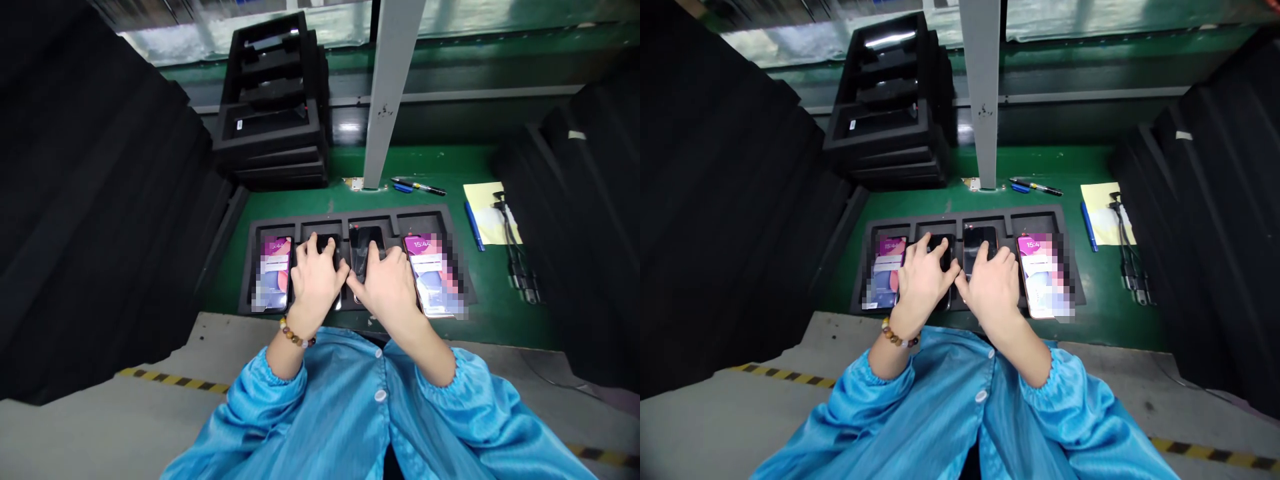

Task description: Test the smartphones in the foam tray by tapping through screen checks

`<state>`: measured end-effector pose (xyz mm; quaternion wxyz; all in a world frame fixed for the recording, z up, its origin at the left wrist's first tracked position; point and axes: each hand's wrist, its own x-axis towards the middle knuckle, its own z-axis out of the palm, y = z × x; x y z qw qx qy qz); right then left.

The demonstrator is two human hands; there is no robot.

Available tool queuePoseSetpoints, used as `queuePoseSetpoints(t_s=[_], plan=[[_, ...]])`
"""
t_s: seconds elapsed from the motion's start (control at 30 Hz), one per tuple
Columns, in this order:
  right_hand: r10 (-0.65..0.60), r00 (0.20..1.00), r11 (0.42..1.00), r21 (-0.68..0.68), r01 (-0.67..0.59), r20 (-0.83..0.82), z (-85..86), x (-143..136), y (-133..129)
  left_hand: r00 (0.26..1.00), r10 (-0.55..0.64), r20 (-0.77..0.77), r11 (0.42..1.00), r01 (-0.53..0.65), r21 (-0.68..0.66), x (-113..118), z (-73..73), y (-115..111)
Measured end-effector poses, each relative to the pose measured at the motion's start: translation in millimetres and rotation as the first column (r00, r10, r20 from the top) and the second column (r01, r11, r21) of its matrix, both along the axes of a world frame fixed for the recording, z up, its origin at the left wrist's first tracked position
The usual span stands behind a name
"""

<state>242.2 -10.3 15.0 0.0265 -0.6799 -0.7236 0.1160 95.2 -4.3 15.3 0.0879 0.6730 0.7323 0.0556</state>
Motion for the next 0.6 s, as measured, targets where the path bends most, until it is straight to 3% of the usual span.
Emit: queuePoseSetpoints(t_s=[0.23,0.33,0.47,0.53,0.6], plan=[[0.028,1.0,0.999,0.022,-0.029,0.013,8.0,8,-18,1.0,0.002,0.02,0.998,-0.003,0.07,-3,-3.6,-5],[0.095,0.991,0.991,0.102,-0.086,-0.089,9.4,27,-29,0.997,-0.025,0.078,0.992,0.015,0.125,-13,-1.3,-11],[0.147,0.945,0.961,0.27,-0.065,-0.294,7.3,99,-48,0.959,-0.17,0.226,0.949,0.098,0.3,-66,7.2,-32],[0.064,0.952,0.954,0.299,0.03,-0.299,3.8,142,-61,0.965,-0.159,0.207,0.927,0.074,0.367,-104,8.8,-46],[0.035,0.938,0.968,0.244,0.054,-0.345,-1.7,176,-74,0.974,-0.127,0.189,0.934,0.052,0.354,-140,6.2,-58]])
